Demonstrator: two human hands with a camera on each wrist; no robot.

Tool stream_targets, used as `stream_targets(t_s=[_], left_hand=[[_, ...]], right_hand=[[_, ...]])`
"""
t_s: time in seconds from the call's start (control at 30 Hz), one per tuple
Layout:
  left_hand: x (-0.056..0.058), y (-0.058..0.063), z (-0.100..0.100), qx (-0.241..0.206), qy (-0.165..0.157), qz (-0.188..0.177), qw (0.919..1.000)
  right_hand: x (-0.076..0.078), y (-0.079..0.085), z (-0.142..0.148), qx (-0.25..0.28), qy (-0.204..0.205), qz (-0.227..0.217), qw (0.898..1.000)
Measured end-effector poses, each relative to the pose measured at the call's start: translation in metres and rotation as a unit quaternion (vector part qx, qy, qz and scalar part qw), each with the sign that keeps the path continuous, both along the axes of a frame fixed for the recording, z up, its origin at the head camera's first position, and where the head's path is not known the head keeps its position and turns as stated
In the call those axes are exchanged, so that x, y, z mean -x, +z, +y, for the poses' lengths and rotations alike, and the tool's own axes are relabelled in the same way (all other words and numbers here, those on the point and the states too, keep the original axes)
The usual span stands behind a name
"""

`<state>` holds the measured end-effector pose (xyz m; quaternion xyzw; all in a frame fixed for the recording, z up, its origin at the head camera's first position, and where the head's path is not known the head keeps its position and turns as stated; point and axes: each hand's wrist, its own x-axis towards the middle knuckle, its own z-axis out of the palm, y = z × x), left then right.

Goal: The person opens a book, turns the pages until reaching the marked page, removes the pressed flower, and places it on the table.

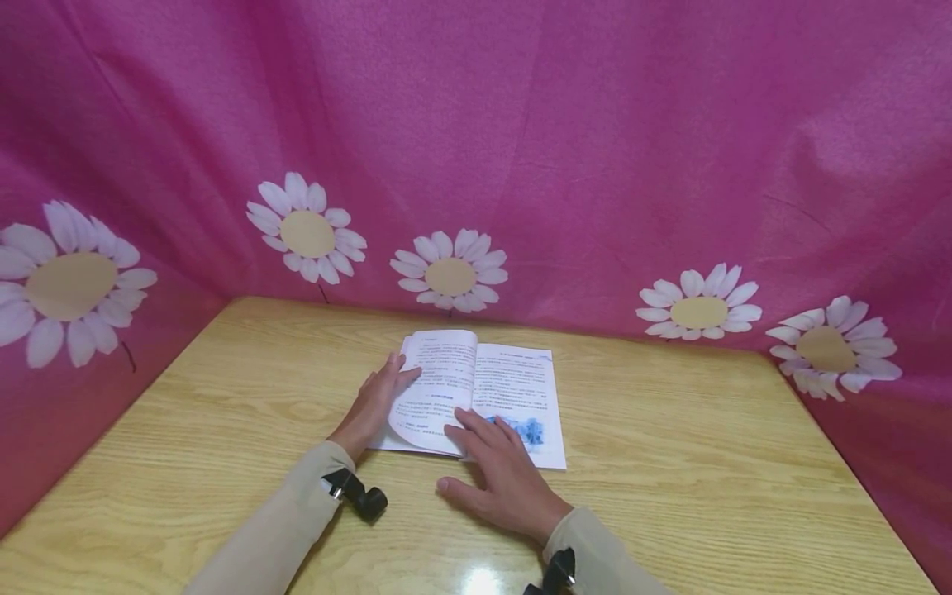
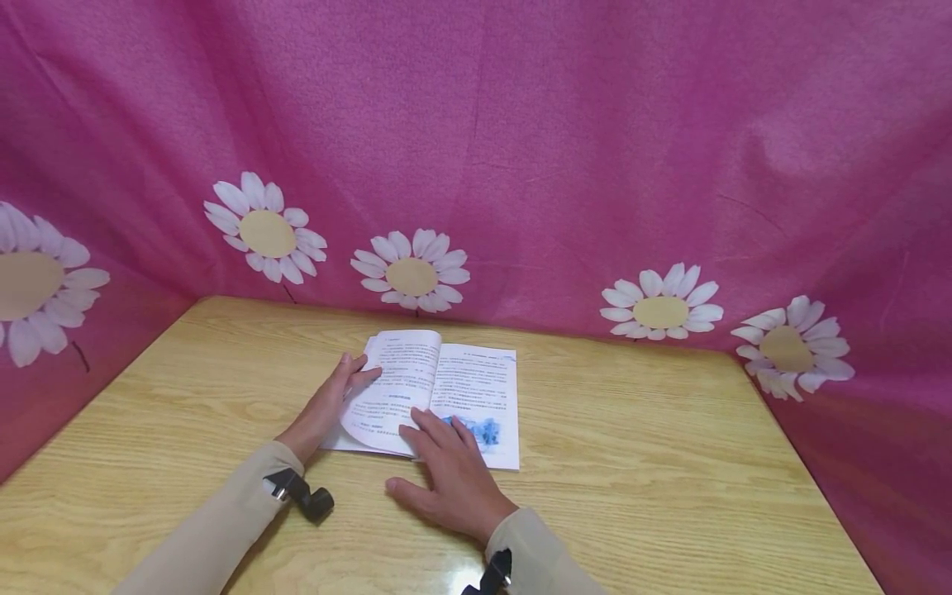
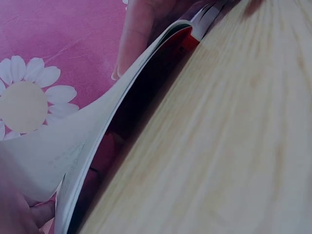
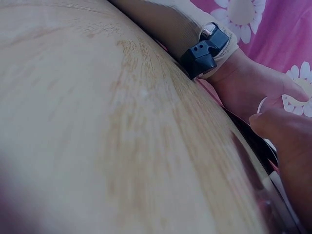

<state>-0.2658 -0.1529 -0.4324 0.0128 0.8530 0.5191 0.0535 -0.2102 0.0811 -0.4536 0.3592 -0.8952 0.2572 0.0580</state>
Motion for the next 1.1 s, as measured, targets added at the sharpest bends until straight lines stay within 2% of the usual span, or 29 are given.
stream_targets(t_s=[0.8, 0.97, 1.1], left_hand=[[0.0016, -0.0009, -0.0004, 0.038, -0.025, 0.026, 0.9986], [0.0036, -0.0026, 0.0018, 0.057, -0.021, 0.022, 0.9979], [0.0049, -0.0039, 0.004, 0.069, -0.019, 0.021, 0.9972]], right_hand=[[0.0012, -0.0028, 0.0005, 0.018, 0.011, 0.021, 1.0], [0.0002, -0.0037, 0.0006, 0.079, 0.002, -0.012, 0.997], [0.0005, -0.0022, 0.0012, 0.159, -0.018, -0.014, 0.987]])
